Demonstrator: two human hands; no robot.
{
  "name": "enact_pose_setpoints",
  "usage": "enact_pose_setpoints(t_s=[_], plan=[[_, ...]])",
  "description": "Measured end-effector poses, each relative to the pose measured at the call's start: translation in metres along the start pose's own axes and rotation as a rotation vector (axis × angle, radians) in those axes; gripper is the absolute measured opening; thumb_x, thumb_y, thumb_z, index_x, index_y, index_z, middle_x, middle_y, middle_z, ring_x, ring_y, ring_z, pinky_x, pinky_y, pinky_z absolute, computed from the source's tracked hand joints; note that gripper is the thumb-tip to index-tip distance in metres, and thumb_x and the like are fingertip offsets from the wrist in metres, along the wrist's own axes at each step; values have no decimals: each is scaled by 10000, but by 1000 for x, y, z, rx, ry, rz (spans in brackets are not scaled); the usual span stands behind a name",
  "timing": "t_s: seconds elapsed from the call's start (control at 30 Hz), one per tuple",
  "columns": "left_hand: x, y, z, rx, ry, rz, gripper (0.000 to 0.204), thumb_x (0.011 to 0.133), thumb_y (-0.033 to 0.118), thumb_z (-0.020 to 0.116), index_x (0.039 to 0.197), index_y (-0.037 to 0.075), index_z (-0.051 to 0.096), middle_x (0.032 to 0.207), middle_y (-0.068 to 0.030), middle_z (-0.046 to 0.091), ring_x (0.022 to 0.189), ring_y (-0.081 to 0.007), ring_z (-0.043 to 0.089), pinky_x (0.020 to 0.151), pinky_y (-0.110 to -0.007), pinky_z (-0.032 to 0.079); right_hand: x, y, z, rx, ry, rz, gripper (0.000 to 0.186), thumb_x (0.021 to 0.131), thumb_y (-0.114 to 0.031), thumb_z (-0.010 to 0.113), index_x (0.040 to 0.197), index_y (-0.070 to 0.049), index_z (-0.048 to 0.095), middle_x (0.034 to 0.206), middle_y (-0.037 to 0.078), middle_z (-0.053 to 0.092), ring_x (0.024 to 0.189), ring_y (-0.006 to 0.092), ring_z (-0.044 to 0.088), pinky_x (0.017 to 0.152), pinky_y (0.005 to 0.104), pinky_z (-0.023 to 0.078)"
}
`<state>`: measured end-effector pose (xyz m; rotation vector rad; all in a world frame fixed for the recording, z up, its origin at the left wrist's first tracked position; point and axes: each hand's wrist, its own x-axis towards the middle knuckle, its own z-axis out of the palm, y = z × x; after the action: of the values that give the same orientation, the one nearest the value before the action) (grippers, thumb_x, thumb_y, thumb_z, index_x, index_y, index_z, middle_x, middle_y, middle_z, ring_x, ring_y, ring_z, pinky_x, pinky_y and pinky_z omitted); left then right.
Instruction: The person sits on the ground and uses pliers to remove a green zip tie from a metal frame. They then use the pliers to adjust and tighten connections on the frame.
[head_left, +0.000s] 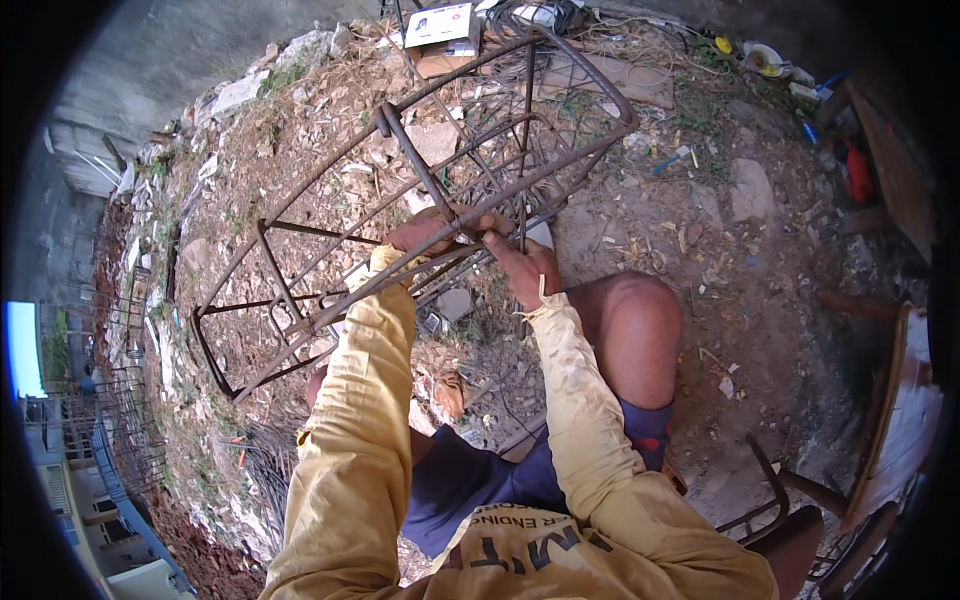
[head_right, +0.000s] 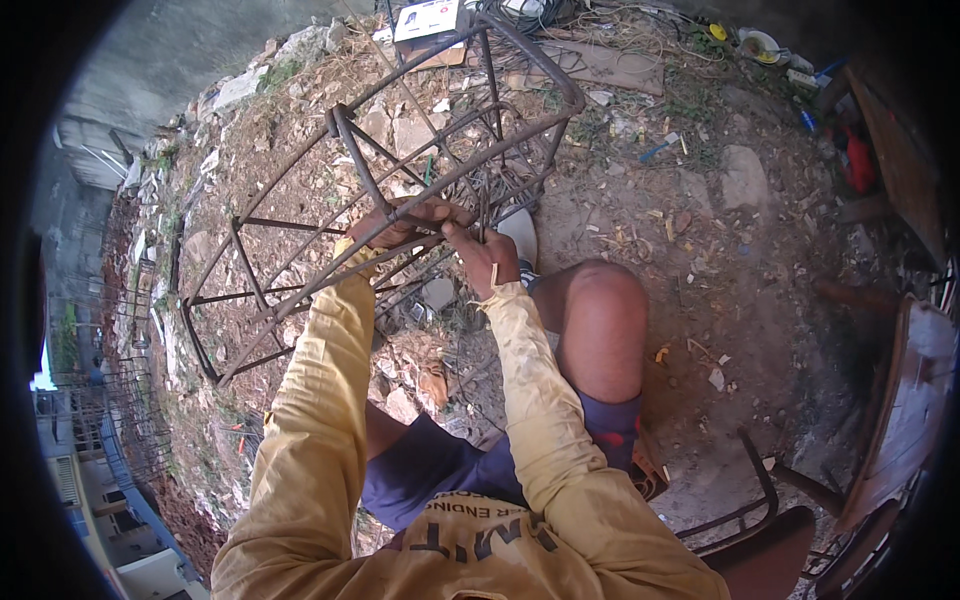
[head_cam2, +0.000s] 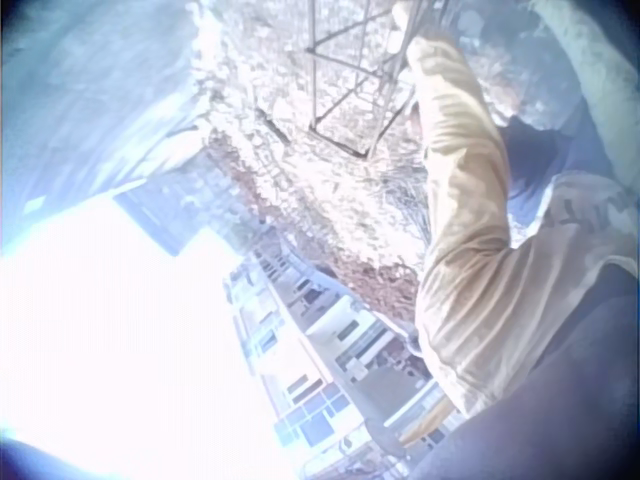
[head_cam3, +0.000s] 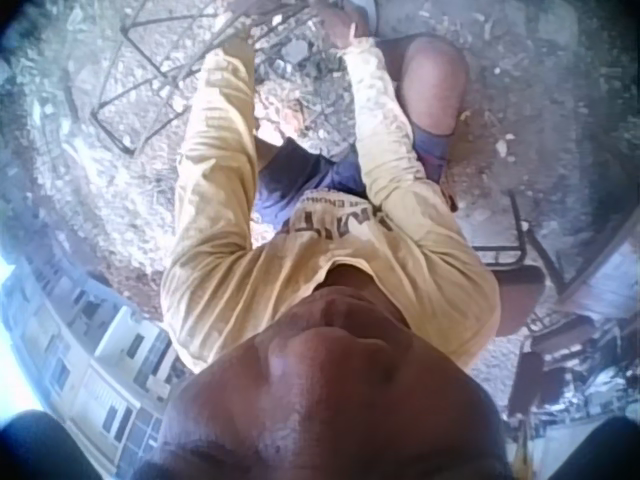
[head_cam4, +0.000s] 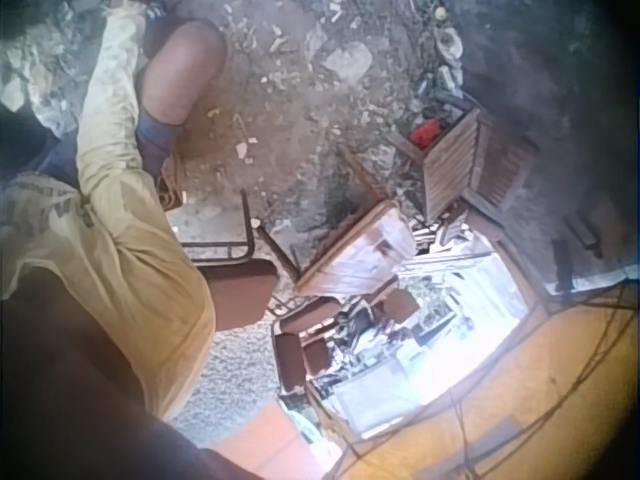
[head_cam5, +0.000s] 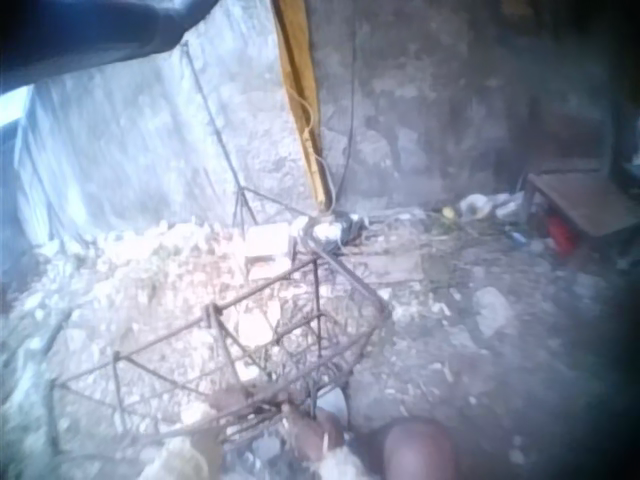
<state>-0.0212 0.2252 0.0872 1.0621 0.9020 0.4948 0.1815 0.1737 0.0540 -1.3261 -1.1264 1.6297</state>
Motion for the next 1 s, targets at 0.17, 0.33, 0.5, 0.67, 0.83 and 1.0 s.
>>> enact_pose_setpoints(t_s=[0.17, 0.33, 0.5, 0.67, 0.83, 1.0], plan=[[-5, 8, 8, 78, -20, 59, 482, 832, 353, 728, 1152, 5, 627, 1095, -71, 668, 1011, -204, 623, 856, -283, 480, -5, -3, -3, 139, -43, -143, 454, 829, -380, 736, 897, 63, 665, 658, 67, 620, 621, 109, 524, 611, 313, 460], [-13, -12, 32, -193, 411, 271, 206, 898, 163, 670, 1001, -15, 662, 930, -97, 693, 816, -175, 658, 710, -268, 527, -22, -8, -2, 255, -50, 76, 333, 836, -339, 748, 847, -68, 556, 583, -54, 420, 433, 50, 379, 367, 240, 290], [-25, -12, 41, -139, 619, 216, 166, 904, 134, 655, 963, -21, 655, 869, -113, 700, 753, -175, 663, 656, -282, 544, -38, -12, -2, 438, -48, 105, 344, 814, -297, 771, 769, -60, 525, 584, -22, 489, 434, 60, 410, 375, 243, 314], [-56, -20, 42, -263, 502, 202, 163, 908, 147, 662, 964, -5, 649, 863, -74, 693, 712, -142, 635, 636, -263, 526, -34, -3, -4, 402, -45, 99, 354, 814, -312, 770, 774, -65, 520, 588, -24, 479, 436, 60, 401, 373, 248, 314], [-65, -14, 58, -200, 457, 158, 319, 895, 256, 680, 1110, 31, 609, 1042, -82, 647, 967, -186, 613, 802, -319, 515, -36, -2, -6, 401, -37, 107, 376, 807, -350, 770, 774, -63, 530, 608, -22, 487, 455, 65, 426, 383, 252, 336], [-77, -22, 54, -375, 237, 247, 361, 899, 290, 678, 1150, 38, 612, 1148, -87, 617, 1066, -208, 588, 930, -352, 494, -34, 8, -6, 364, -16, 87, 392, 805, -378, 765, 808, -45, 558, 616, -18, 493, 470, 76, 453, 383, 262, 354]])
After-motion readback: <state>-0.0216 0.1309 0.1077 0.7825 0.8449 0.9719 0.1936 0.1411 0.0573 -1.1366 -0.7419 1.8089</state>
